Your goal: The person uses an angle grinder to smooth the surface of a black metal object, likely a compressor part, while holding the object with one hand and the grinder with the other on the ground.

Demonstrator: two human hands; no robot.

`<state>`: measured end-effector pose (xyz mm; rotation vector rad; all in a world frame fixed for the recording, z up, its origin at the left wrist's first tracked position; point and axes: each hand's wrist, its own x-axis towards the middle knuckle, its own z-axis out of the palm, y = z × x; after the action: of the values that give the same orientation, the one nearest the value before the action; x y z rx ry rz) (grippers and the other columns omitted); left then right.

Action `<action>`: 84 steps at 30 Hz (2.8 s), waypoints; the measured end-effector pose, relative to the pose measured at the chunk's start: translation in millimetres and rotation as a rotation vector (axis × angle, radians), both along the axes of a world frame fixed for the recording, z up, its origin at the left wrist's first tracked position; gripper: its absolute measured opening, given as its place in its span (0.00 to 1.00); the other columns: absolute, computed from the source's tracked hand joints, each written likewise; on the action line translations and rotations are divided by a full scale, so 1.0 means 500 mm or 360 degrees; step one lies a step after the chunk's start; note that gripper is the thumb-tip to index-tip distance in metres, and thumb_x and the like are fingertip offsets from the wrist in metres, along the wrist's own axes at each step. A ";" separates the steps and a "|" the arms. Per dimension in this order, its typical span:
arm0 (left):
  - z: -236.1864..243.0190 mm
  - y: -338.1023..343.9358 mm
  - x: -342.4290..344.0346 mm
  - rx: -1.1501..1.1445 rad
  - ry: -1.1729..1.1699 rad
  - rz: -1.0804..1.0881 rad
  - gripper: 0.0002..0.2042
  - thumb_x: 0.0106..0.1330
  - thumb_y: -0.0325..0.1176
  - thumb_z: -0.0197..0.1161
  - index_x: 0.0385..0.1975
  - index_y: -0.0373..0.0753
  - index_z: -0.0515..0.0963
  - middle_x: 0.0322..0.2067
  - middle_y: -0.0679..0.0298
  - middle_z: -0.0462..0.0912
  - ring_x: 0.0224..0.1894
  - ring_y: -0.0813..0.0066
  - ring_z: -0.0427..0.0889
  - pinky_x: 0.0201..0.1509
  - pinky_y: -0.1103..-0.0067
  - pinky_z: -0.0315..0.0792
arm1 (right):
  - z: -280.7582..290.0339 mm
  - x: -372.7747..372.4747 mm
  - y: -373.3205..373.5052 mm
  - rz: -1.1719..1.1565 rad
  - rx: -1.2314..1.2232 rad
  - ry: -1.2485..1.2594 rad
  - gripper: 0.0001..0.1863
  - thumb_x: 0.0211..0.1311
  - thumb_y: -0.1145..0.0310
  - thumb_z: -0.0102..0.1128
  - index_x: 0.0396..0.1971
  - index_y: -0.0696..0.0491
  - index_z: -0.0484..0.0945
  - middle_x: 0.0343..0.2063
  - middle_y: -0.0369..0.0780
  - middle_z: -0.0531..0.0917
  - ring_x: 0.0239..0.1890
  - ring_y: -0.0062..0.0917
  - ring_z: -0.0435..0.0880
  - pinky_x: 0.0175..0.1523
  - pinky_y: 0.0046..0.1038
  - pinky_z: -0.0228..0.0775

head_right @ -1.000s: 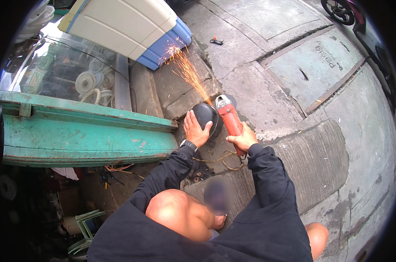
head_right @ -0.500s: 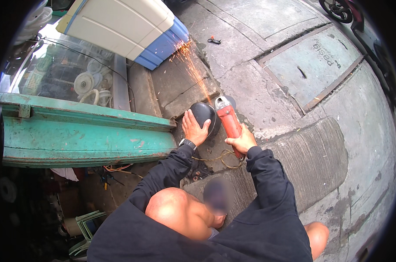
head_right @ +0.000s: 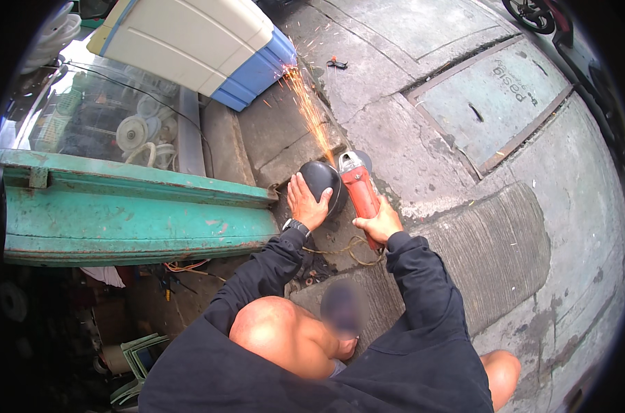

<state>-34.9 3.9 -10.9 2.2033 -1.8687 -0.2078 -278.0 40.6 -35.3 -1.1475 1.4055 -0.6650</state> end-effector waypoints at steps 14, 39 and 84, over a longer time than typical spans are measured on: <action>0.000 -0.001 -0.002 -0.0007 -0.0005 -0.0008 0.54 0.67 0.61 0.65 0.79 0.28 0.46 0.78 0.36 0.50 0.80 0.33 0.46 0.83 0.49 0.41 | 0.028 -0.006 0.033 0.0000 0.0030 0.0004 0.54 0.45 0.52 0.83 0.69 0.62 0.66 0.58 0.58 0.82 0.60 0.48 0.84 0.66 0.39 0.75; 0.012 0.004 0.019 0.0004 -0.0107 -0.0195 0.58 0.62 0.62 0.70 0.79 0.29 0.46 0.78 0.36 0.50 0.80 0.35 0.48 0.82 0.51 0.44 | -0.022 0.000 -0.033 0.0050 -0.0052 -0.0051 0.42 0.48 0.63 0.84 0.61 0.60 0.71 0.49 0.48 0.85 0.49 0.34 0.86 0.56 0.36 0.79; 0.012 0.000 0.040 0.0012 -0.0124 -0.0371 0.58 0.63 0.64 0.69 0.80 0.30 0.44 0.78 0.37 0.49 0.79 0.35 0.49 0.82 0.51 0.46 | -0.052 0.011 -0.053 0.0028 -0.0060 0.0035 0.41 0.47 0.62 0.84 0.60 0.60 0.72 0.48 0.48 0.85 0.47 0.35 0.87 0.54 0.37 0.79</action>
<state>-15.0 3.8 -4.9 2.0217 -2.1703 -0.1729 -272.6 14.0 -61.4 -1.1985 1.4049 -0.6707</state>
